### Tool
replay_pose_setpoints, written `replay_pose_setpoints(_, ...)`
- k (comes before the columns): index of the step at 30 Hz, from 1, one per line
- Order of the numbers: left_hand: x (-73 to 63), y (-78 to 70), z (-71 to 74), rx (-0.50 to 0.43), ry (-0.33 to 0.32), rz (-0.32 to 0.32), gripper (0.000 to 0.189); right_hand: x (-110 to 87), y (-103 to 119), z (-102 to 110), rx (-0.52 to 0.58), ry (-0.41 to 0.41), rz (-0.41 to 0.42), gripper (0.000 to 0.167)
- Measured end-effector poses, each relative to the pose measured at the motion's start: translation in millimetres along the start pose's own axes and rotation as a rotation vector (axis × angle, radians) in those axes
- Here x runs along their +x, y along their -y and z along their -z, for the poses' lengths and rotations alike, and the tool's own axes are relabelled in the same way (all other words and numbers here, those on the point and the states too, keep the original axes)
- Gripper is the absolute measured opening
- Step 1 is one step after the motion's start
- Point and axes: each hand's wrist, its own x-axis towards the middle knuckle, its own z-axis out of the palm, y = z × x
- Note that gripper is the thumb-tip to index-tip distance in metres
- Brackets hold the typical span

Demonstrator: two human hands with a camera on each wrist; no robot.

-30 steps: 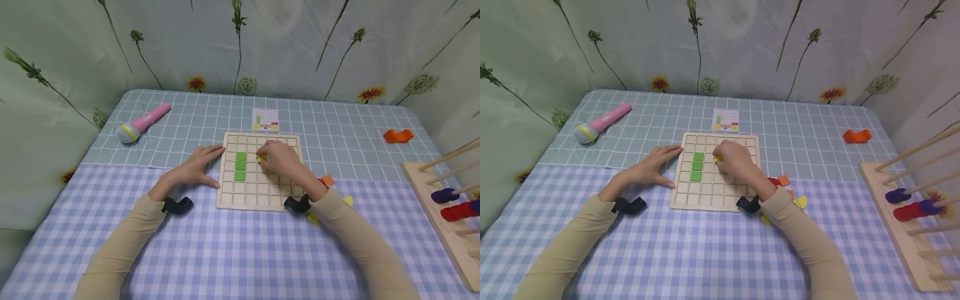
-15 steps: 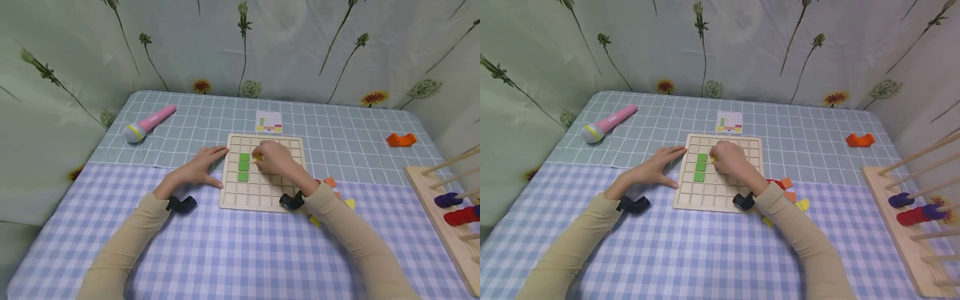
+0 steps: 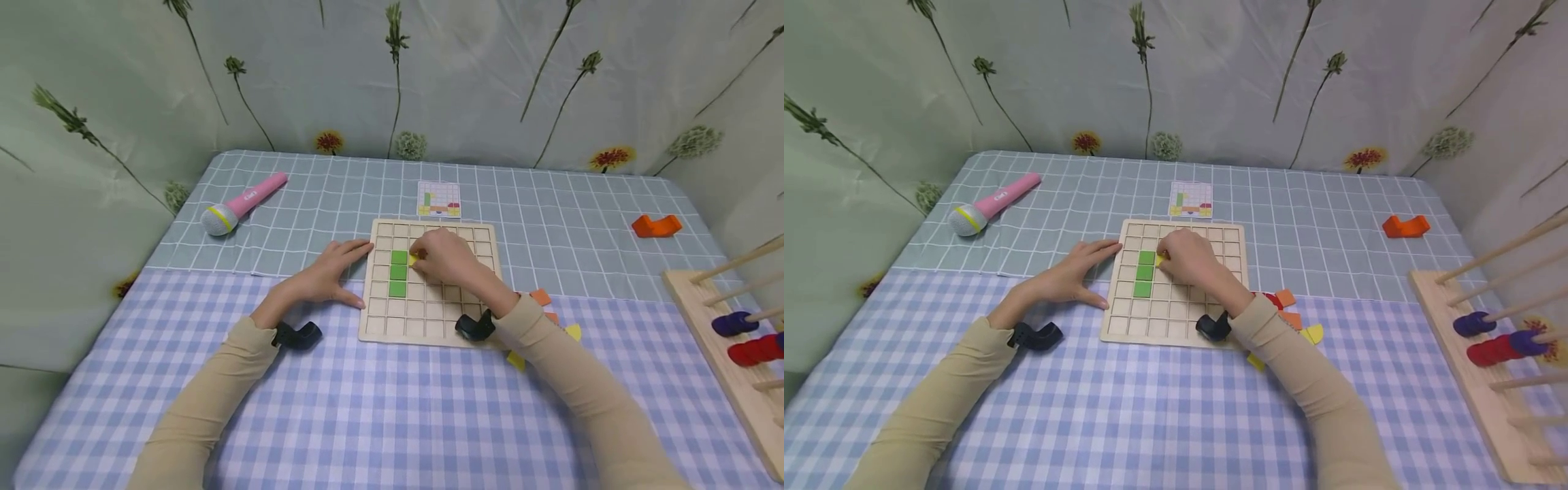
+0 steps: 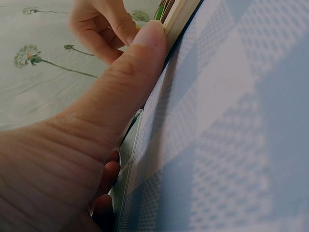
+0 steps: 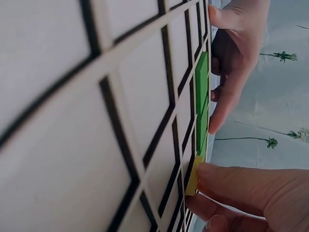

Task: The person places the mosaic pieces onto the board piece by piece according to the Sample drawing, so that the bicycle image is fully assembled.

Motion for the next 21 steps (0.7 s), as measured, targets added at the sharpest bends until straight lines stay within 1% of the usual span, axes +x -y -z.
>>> replay_pose_setpoints(3, 0.5, -0.7, 0.5, -0.015, -0.001, 0.010, 0.107, 0.7, -0.9, 1.0, 0.014, 0.002, 0.012, 0.018)
replay_pose_setpoints(5, 0.9, -1.5, 0.8, -0.020, 0.005, 0.014, 0.107, 1.2, -1.6, 1.3, 0.018, 0.004, 0.009, 0.019)
replay_pose_setpoints(14, 1.9, -1.5, 2.5, -0.008, 0.001, -0.003, 0.106, 4.4, -2.1, 1.7, 0.015, -0.015, -0.013, 0.023)
replay_pose_setpoints(18, 1.3, -0.1, 1.2, -0.016, 0.011, 0.006, 0.107, 3.9, -3.3, -0.2, 0.036, -0.010, -0.013, 0.024)
replay_pose_setpoints(21, 1.2, 0.4, -0.1, -0.022, 0.005, 0.005, 0.106, 3.4, -4.1, -0.5, 0.056, -0.009, -0.006, 0.024)
